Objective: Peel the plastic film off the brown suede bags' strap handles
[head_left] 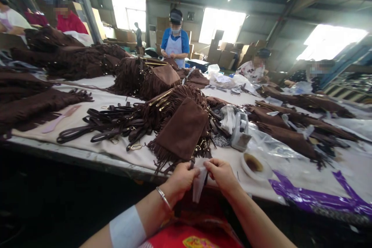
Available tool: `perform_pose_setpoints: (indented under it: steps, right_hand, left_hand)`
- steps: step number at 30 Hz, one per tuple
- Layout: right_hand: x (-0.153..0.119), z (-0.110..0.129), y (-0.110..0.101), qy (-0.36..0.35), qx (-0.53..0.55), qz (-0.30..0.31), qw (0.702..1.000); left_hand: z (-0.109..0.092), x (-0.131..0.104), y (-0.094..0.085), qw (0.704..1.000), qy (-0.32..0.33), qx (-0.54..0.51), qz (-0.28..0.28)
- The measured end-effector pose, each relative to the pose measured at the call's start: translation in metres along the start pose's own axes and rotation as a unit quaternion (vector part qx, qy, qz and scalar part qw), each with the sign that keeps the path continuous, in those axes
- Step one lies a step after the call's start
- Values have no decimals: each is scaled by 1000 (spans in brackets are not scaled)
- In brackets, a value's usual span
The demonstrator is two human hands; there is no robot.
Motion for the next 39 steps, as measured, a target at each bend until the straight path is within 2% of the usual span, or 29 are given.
perform_pose_setpoints:
  steps: [4,6,8,10,13,17,21,24,26,29,32,35,39]
  right_hand:
    - [-1,-9,-9,49,195,-9,979]
    - [-3,-12,-14,50,245,-29,968]
    - [-5,-11,-14,59,213,-23,975]
    - [-7,-10,-7,72,136,10,988]
    - [-6,-3,5,52,84,25,995]
    - [7,7,9,-11,128,-31,991]
    - [21,10,-4,-26,196,-91,976]
    - [20,7,-15,-35,250,-111,961]
    - [13,4,-21,-43,258,-106,959]
    - [-5,-2,-29,-48,190,-85,977]
    - [-27,-10,-31,-39,39,-45,997]
    - [-45,-18,-26,-42,-98,-13,994]
    - [-57,-26,-18,-91,-208,-6,974]
  left_hand:
    - [-1,-1,5,1000,23,-9,-18]
    - [0,-2,5,999,28,-17,-21]
    - [-1,-3,5,999,29,-25,-20]
    - [-2,-4,6,999,30,-27,-13]
    - [-4,-6,4,999,33,-2,1]
    - [0,-6,0,997,33,70,8]
    - [4,-5,-3,993,42,106,10]
    - [5,-4,-5,995,10,98,19]
    - [4,-3,-8,998,-18,57,34]
    - [1,-1,-15,991,-72,-72,92]
    - [-3,0,-21,967,-107,-185,140]
    - [-8,0,-25,968,-75,-188,148]
    - [-14,1,-22,976,-53,-159,138]
Point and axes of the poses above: each hand's wrist, its own x-axis towards the middle knuckle, its own y-axis out of the palm, z = x × y, the point moved 2 cm from there along x, towards the middle knuckle, and after that the axes turned 5 degrees about y, right-handed, at the moved point
